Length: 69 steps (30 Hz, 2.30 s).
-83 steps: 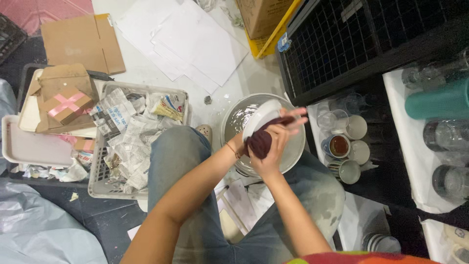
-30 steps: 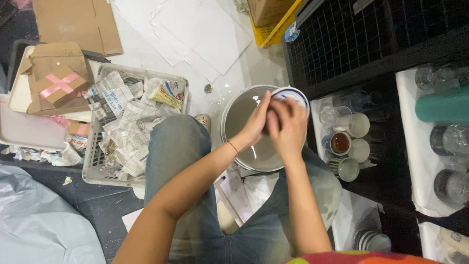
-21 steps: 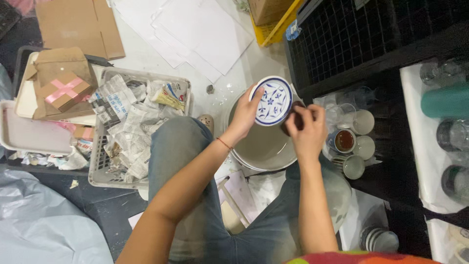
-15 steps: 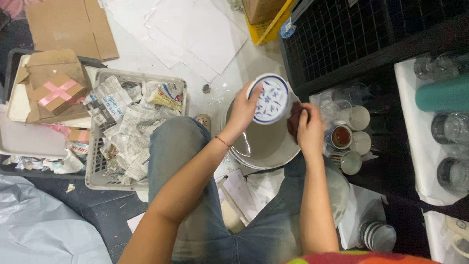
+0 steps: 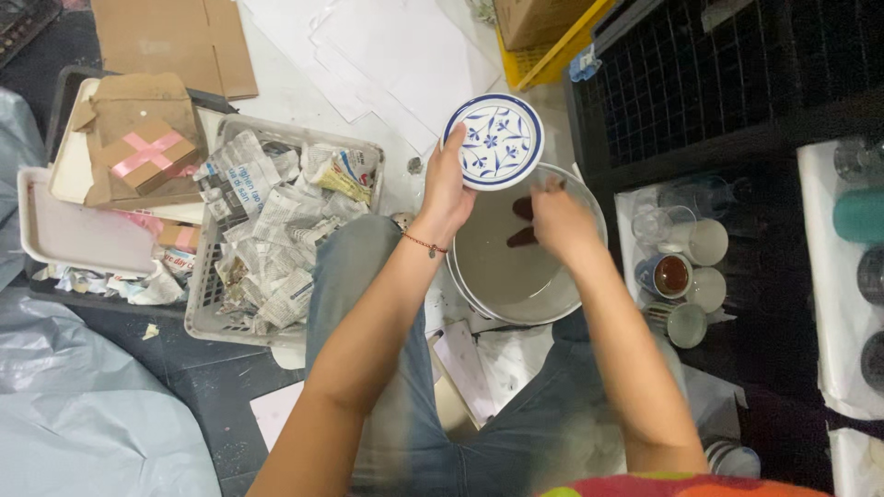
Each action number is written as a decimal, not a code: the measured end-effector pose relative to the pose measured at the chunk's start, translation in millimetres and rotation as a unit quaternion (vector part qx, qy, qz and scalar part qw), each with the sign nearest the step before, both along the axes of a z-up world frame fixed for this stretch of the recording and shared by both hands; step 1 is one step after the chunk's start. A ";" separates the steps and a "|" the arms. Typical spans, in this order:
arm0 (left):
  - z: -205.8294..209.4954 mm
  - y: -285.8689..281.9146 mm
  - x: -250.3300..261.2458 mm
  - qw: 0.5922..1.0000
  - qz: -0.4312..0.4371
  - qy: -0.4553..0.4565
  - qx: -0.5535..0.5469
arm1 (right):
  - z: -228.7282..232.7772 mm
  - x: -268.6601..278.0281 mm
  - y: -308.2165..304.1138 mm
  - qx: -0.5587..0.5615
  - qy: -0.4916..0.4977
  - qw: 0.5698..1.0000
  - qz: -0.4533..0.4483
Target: The person washes ceramic plates and bowls in a bucket of water using a dark cloth, then dries them and places them on a nearby shelf. The person also wraps some items in newspaper.
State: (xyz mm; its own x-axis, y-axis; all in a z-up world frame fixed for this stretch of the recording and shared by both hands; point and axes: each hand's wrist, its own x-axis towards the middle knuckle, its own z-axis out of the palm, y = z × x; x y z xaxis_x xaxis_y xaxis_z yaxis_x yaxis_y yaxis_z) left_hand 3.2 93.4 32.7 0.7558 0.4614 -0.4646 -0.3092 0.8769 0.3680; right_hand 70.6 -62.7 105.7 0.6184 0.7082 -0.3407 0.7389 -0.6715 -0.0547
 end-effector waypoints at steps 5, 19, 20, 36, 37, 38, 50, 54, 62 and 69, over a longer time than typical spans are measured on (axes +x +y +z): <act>-5.2 3.0 1.3 0.998 0.053 -0.010 -0.007 | 34.3 12.3 10.9 0.148 0.078 0.961 -0.221; -26.9 -0.8 5.1 0.997 0.027 -0.015 -0.070 | -262.9 -5.8 -30.9 0.429 0.459 0.593 -0.504; -28.3 -2.8 6.2 0.997 0.025 -0.027 -0.069 | -268.3 -6.6 -34.6 0.438 0.469 0.581 -0.502; 25.5 -118.6 -24.1 0.637 -0.336 0.012 0.693 | -22.9 -125.8 -164.9 0.604 0.322 0.577 -0.446; 26.4 -122.9 -22.4 0.625 -0.379 -0.036 0.681 | -9.5 -136.8 -178.6 0.597 0.344 0.556 -0.464; 26.6 -126.7 -21.6 0.610 -0.422 -0.079 0.666 | 2.5 -150.1 -194.2 0.590 0.370 0.533 -0.481; 47.5 -298.4 -85.8 0.503 -0.656 -0.153 0.541 | 17.1 -290.0 -334.9 0.611 0.172 0.453 -0.626; 20.6 -339.9 -97.3 0.472 -0.517 -0.195 0.687 | -23.0 -305.9 -368.2 0.632 0.140 0.418 -0.638; -51.3 -418.3 -52.9 0.473 -0.558 -0.103 0.674 | -156.4 -268.4 -413.4 0.688 0.110 0.253 -0.671; -103.5 -464.7 -33.4 0.599 -0.613 -0.024 0.516 | -225.0 -214.8 -430.4 0.694 0.066 0.158 -0.699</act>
